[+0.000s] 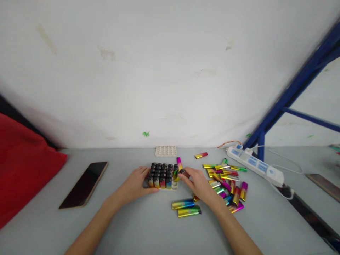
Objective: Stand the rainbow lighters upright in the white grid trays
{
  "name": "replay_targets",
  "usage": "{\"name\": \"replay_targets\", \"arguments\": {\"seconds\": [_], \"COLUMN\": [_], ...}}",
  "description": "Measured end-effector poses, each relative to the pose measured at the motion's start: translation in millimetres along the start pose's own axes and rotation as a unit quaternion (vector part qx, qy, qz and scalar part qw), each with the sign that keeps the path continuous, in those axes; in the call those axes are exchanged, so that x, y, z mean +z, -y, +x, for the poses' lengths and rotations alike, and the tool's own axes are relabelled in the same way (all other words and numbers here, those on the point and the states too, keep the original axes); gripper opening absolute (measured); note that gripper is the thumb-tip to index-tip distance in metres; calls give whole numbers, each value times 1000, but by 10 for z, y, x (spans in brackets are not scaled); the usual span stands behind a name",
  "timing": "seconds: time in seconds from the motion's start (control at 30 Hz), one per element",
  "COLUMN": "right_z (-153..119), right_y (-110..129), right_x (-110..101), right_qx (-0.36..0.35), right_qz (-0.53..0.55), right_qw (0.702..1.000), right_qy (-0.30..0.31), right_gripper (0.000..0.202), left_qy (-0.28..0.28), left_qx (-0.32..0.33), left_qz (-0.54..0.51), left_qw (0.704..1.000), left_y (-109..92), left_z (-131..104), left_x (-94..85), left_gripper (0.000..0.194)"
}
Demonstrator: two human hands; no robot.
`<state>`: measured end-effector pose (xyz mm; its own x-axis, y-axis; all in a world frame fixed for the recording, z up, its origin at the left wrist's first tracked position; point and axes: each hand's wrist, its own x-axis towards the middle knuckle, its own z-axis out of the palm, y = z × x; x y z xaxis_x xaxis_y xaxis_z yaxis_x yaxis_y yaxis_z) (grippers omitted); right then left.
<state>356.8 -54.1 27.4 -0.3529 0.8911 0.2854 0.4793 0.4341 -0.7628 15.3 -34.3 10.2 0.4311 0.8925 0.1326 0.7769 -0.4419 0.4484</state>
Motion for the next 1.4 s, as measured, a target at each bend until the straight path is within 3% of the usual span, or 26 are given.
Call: {"name": "replay_targets", "arguments": {"seconds": [0.3, 0.43, 0.57, 0.83, 1.07, 1.17, 1.27, 1.4], "right_z": [2, 21, 54, 44, -2, -76, -183, -274], "right_y": [30, 254, 452, 403, 218, -32, -384, -788], "right_x": [92, 144, 182, 73, -15, -202, -610, -1277], "right_qx": [-18, 39, 94, 112, 96, 72, 41, 68], "right_qz": [-105, -248, -312, -288, -186, -146, -168, -254], "right_qw": [993, 966, 942, 944, 976, 987, 978, 957], "right_qy": [40, 66, 75, 114, 64, -10, -122, -123], "right_gripper": [35, 20, 23, 27, 32, 35, 33, 33], "left_qy": [23, 21, 22, 9, 13, 12, 4, -5], "left_qx": [-21, -18, -23, -11, -8, -9, -12, -9], "left_qz": [-14, -18, -14, -32, -29, -22, -16, -17], "left_qw": [999, 999, 999, 999, 999, 1000, 1000, 1000], "left_y": [-42, -46, -66, 11, 62, 80, 109, 136], "left_z": [18, 31, 37, 51, 75, 84, 97, 113], "left_x": [-28, -32, -43, -27, -19, -10, 16, 49], "left_gripper": [63, 61, 61, 66, 71, 71, 70, 64]}}
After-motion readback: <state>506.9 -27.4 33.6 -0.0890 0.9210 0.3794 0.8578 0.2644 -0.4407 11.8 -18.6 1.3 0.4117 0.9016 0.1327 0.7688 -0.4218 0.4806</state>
